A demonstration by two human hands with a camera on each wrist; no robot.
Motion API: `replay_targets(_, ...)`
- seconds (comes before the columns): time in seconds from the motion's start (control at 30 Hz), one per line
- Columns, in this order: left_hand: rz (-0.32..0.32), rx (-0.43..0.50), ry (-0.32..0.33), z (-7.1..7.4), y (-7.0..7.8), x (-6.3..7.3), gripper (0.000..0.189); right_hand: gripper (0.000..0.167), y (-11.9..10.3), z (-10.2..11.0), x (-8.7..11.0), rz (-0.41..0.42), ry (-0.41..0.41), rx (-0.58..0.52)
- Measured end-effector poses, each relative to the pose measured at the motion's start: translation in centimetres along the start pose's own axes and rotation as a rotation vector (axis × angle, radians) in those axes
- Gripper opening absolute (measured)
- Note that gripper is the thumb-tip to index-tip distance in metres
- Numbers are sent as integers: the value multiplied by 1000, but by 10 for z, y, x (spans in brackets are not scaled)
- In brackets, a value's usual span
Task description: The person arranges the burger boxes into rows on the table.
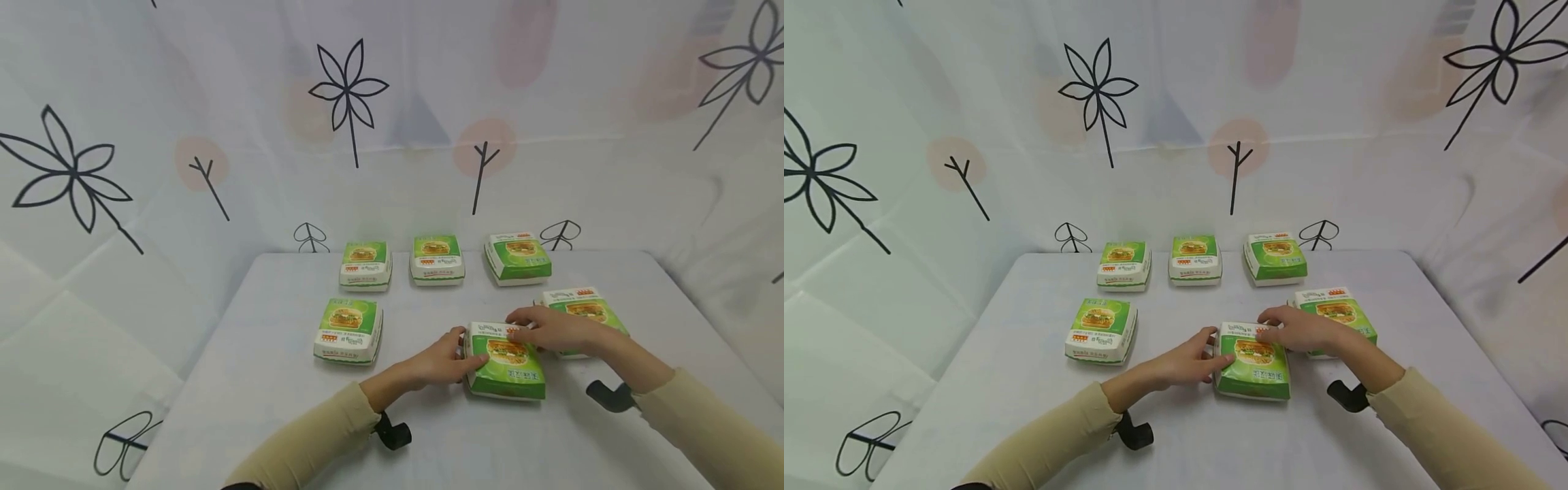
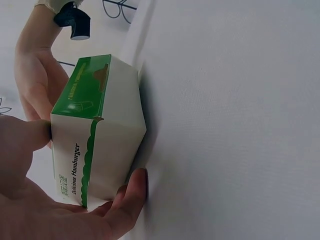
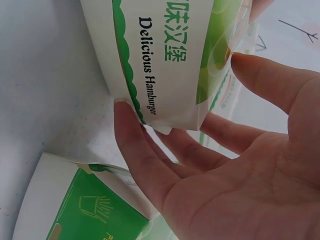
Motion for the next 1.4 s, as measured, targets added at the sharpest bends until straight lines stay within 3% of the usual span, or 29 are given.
replay_targets(0.3,28,-50,-26,8,1,2,74,58,6,-1,-1,28,28,34)
replay_targets(0.43,19,-49,-37,9,3,2,72,63,15,-1,-4,7,41,18)
replay_targets(0.83,-42,-19,-67,5,-1,2,80,63,2,-4,4,34,47,36)
replay_targets(1.4,2,-87,-59,8,-3,1,65,60,7,-7,11,17,36,24)
Point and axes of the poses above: each hand's wrist, its own x-axis away from the middle knuckle, its own z-axis out of the back of the hand, y = z × x, the point moved 4 cm from there along -x, towards the middle knuckle, and after that the axes turned 8 degrees about -y, right-handed, at the moved point
